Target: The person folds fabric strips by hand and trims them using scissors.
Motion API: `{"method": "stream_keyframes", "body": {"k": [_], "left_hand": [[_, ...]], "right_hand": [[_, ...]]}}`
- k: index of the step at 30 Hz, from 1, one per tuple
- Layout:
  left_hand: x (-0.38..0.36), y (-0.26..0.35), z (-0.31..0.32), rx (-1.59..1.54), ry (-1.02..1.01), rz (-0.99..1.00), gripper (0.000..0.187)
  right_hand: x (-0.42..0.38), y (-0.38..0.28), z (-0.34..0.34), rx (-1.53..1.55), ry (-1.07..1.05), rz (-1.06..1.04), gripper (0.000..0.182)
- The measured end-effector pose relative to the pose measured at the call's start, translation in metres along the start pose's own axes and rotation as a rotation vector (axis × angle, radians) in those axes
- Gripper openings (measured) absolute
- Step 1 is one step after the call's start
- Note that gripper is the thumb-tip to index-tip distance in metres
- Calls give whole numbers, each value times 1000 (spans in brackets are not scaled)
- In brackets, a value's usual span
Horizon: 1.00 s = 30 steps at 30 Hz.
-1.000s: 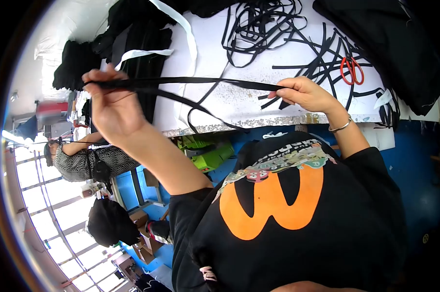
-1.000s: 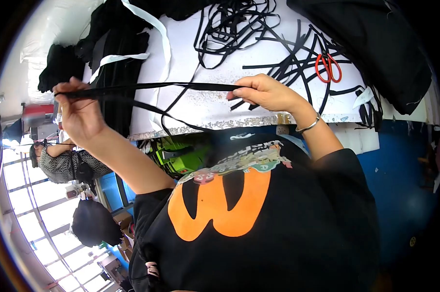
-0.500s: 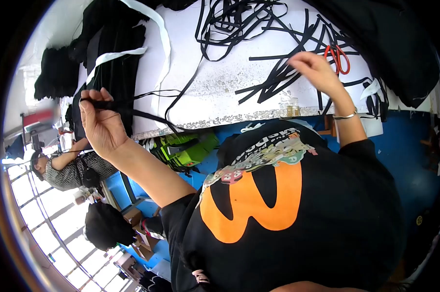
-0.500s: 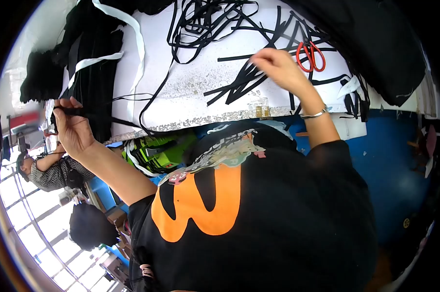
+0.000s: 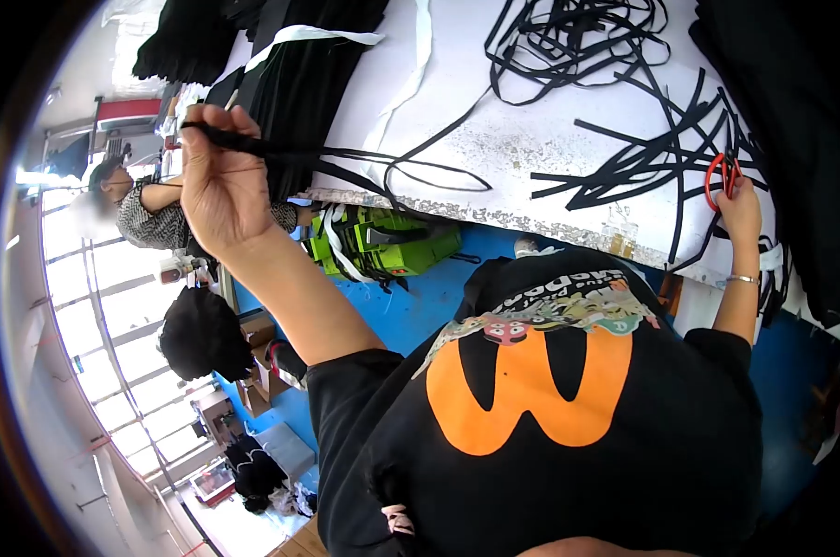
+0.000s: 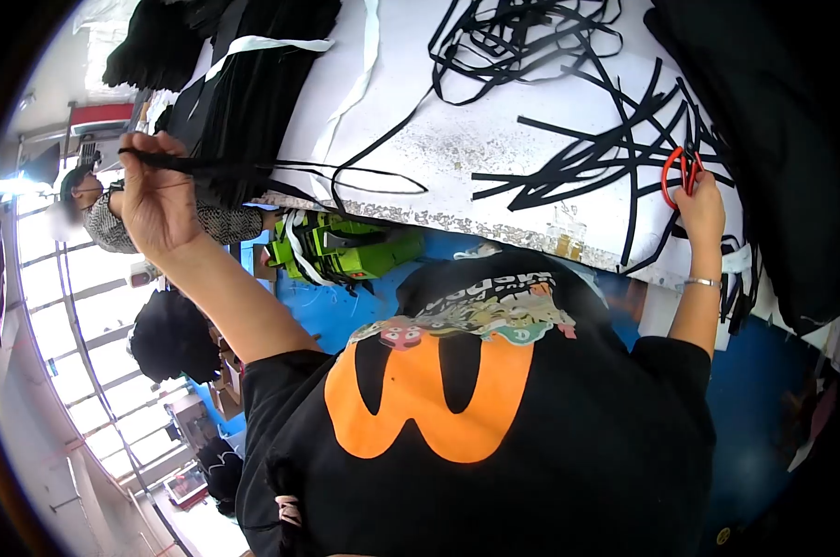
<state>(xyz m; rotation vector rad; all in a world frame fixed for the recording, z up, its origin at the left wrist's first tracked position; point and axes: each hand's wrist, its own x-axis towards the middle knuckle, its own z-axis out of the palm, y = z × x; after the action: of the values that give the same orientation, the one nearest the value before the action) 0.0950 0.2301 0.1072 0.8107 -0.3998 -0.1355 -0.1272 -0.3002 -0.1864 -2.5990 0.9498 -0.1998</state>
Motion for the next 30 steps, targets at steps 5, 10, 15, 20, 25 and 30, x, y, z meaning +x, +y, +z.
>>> {"method": "stream_keyframes", "body": {"k": [5, 10, 15, 20, 25, 30], "left_hand": [[0, 2, 45, -125, -109, -105, 16], [7, 7, 78, -228, -137, -226, 15], [15, -3, 113, -186, -370, -250, 14], [14, -8, 135, -173, -522, -365, 12], [2, -1, 134, -256, -540, -446, 8], [-23, 10, 114, -290, -450, -336, 9]], "right_hand": [[6, 22, -23, 497, -380, 241, 20], [-48, -51, -63, 1079, -302, 90, 19], [-67, -134, -32, 1281, -328, -143, 24], [-68, -244, 6, 906, -480, -268, 50], [-67, -272, 58, 1024, -409, -307, 48], [-66, -270, 73, 962, -407, -189, 39]]}}
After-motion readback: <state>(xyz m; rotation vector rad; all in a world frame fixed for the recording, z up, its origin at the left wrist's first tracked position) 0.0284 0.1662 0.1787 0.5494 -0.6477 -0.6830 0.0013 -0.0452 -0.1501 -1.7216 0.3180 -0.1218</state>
